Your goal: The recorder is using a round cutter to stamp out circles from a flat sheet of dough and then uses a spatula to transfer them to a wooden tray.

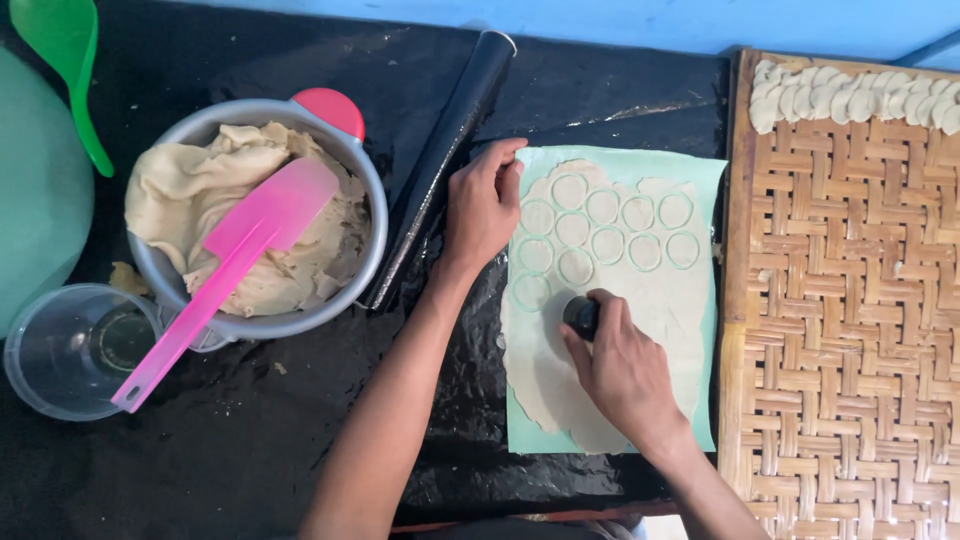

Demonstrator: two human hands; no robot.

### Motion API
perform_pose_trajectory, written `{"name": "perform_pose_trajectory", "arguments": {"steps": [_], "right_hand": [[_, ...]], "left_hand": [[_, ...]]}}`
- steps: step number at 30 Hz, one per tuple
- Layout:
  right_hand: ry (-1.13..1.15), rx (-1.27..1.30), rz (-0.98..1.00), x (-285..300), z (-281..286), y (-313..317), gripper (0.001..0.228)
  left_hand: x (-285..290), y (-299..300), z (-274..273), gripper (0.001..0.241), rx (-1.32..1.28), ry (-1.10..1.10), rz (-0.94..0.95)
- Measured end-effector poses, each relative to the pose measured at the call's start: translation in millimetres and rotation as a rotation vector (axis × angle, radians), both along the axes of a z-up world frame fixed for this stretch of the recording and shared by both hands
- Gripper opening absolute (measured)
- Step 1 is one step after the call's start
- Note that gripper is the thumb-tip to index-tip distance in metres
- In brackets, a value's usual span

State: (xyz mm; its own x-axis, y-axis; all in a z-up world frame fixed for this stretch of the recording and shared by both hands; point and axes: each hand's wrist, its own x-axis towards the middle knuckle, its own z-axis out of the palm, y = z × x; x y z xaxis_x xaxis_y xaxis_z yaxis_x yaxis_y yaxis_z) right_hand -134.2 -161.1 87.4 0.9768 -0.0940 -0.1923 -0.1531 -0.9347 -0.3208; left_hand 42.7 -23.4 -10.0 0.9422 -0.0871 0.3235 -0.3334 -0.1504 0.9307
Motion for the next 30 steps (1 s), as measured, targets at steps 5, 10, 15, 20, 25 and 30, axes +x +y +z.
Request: {"name": "perform_pose_trajectory", "arguments": {"steps": [5, 10, 15, 20, 25, 30], "right_hand": [[-0.009, -0.051, 0.031, 4, -7, 9, 0.05], [0.001, -0.126, 0.062, 13, -16, 12, 0.05], [0.014, -0.354, 0.077, 14, -29, 16, 0.051], [0.011, -0.282, 0.214, 15, -22, 4, 0.05], [-0.061, -0.351, 0.125, 13, -24, 10, 0.054], [0.174, -0.014, 0.05, 14, -4, -15, 0.049]], "left_hand": [[-1, 0, -1, 0.022, 0.007, -0.008, 0.01], [0, 0, -2, 0.023, 0.014, 0.026, -0.003], [-1, 0, -3, 0.023, 0.02, -0.002, 0.01], [-1, -1, -5, 0.023, 0.003, 0.008, 0.01], [0, -1, -5, 0.023, 0.009, 0.017, 0.011], [0, -1, -2, 0.024, 0.02, 0.017, 0.013]]}}
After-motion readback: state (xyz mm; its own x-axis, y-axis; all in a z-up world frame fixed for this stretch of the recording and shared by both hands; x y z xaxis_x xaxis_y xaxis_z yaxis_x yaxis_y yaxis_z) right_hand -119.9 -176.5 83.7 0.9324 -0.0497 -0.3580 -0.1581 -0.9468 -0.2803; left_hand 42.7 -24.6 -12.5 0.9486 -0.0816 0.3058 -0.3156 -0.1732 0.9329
